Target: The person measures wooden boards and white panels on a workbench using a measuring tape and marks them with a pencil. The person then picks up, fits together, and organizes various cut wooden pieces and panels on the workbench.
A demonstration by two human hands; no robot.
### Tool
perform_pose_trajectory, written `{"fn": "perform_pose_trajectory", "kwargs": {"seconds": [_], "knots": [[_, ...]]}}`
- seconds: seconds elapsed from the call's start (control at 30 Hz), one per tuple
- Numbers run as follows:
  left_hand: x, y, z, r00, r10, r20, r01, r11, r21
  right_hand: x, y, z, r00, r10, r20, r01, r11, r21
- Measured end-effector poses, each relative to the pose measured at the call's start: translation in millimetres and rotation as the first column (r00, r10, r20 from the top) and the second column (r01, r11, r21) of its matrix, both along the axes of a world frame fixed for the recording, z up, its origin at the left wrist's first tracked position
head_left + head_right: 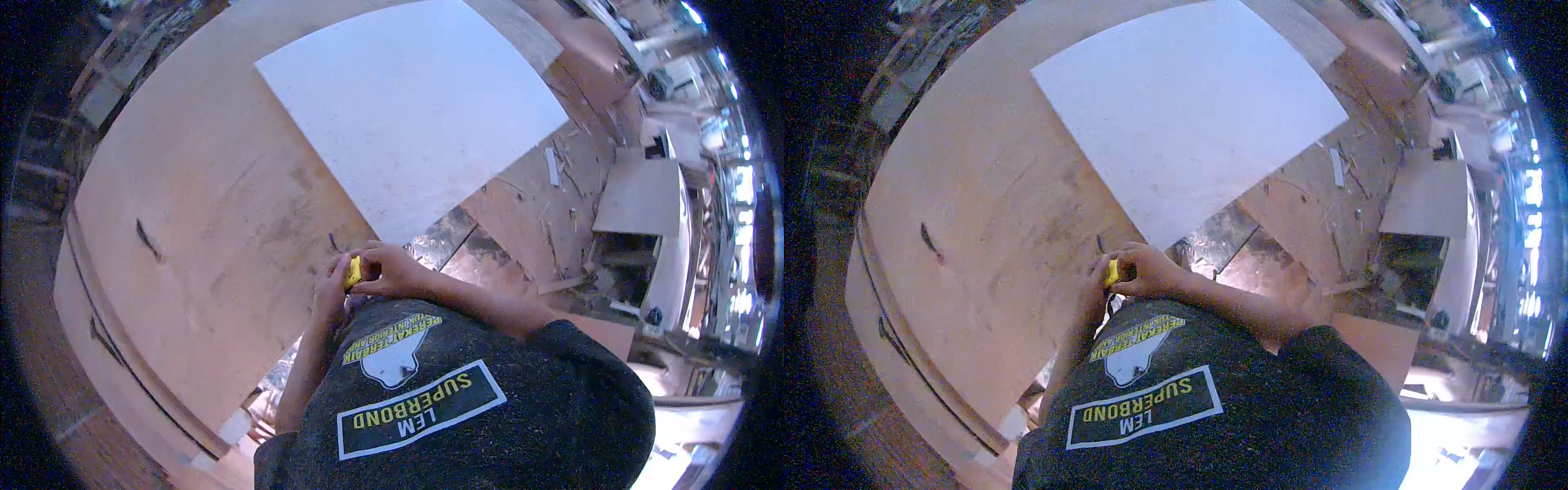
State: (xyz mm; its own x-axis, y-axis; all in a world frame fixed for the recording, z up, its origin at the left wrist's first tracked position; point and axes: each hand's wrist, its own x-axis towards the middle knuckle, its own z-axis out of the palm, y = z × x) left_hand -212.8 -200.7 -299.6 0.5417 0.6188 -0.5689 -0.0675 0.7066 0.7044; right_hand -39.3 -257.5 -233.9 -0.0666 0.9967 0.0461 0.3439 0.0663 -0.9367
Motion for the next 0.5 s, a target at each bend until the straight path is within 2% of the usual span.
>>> {"fn": "perform_pose_trajectory", "kwargs": {"seconds": [0.07, 0.1, 0.13, 0.17, 0.2, 0.23, 0.3, 0.4, 0.5], "knots": [[14.3, 0.4, 1.3, 0.979, -0.109, -0.174, 0.107, 0.994, -0.019, 14.0, -6.2, 4.5, 0.999, -0.02, 0.047, 0.025, 0.992, -0.123], [21.2, 0.7, 1.5, 0.962, -0.182, -0.201, 0.198, 0.978, 0.061, 22.3, -6.1, 9.9, 0.997, -0.024, 0.07, 0.037, 0.981, -0.189], [28.2, 0.9, 2.2, 0.941, -0.246, -0.234, 0.283, 0.949, 0.141, 33.8, -7.8, 14.9, 0.998, -0.053, -0.017, 0.045, 0.952, -0.303], [29.1, -2.2, -8.6, 0.917, -0.331, -0.222, 0.389, 0.865, 0.316, 46.3, -9.9, 19.6, 0.991, -0.088, -0.102, 0.039, 0.911, -0.411], [36.9, -1.2, -4.9, 0.907, -0.368, -0.205, 0.421, 0.803, 0.422, 58.5, -9.9, 20.1, 0.974, -0.13, -0.184, 0.018, 0.859, -0.511], [48.5, 1.1, 9.9, 0.897, -0.399, -0.189, 0.436, 0.732, 0.524, 68.5, -8.7, 15.8, 0.957, -0.145, -0.251, -0.005, 0.858, -0.513], [75.8, -4.9, 37.6, 0.922, -0.372, -0.107, 0.355, 0.704, 0.616, 91.4, -11.8, 7.5, 0.912, -0.17, -0.374, -0.045, 0.863, -0.503], [103.3, -7.9, 30.5, 0.908, -0.329, -0.261, 0.42, 0.693, 0.586, 133.2, -7.1, 17.3, 0.953, -0.144, -0.267, -0.023, 0.843, -0.538], [131.9, -6.2, 24.3, 0.802, -0.364, -0.473, 0.549, 0.76, 0.346, 175.1, -8.7, 6.6, 0.924, -0.232, -0.302, 0.042, 0.85, -0.524]]}}
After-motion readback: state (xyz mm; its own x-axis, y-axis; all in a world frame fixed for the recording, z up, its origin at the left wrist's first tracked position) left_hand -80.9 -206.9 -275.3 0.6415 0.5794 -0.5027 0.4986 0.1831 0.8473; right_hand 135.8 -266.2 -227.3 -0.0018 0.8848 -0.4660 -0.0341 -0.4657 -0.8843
